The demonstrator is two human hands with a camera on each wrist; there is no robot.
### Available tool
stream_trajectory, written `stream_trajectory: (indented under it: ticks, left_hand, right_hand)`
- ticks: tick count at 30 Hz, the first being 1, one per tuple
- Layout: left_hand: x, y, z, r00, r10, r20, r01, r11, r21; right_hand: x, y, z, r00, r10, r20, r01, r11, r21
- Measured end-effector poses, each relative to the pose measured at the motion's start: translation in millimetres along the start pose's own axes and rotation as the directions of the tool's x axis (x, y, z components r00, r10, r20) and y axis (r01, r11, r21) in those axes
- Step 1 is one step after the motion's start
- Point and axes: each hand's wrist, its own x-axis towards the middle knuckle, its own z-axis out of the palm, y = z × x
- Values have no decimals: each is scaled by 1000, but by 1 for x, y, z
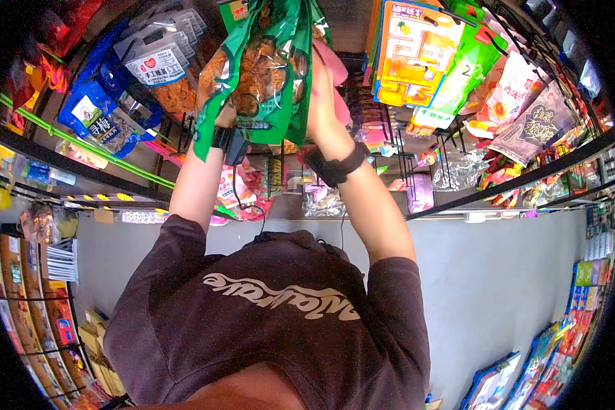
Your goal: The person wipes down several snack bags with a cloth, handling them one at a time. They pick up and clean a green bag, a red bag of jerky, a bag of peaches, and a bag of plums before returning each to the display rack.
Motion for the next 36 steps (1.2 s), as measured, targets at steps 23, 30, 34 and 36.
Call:
stream_trajectory:
  ticks: [23,30,34,36]
  left_hand:
    - [35,-7,-28,705,-263,658,652,604,-457]
    - [35,-13,-29,684,-228,693,652,617,-441]
    - [22,-2,-10,759,-253,600,527,779,-339]
    - [22,-4,-11,687,-241,686,607,709,-359]
  right_hand:
    - [-15,-46,-13,926,220,307,-378,568,731]
    - [-5,-27,-6,999,-38,-8,39,979,198]
    - [-6,1,-4,948,-300,-104,315,931,182]
    - [-9,-9,-8,993,-72,-92,110,839,533]
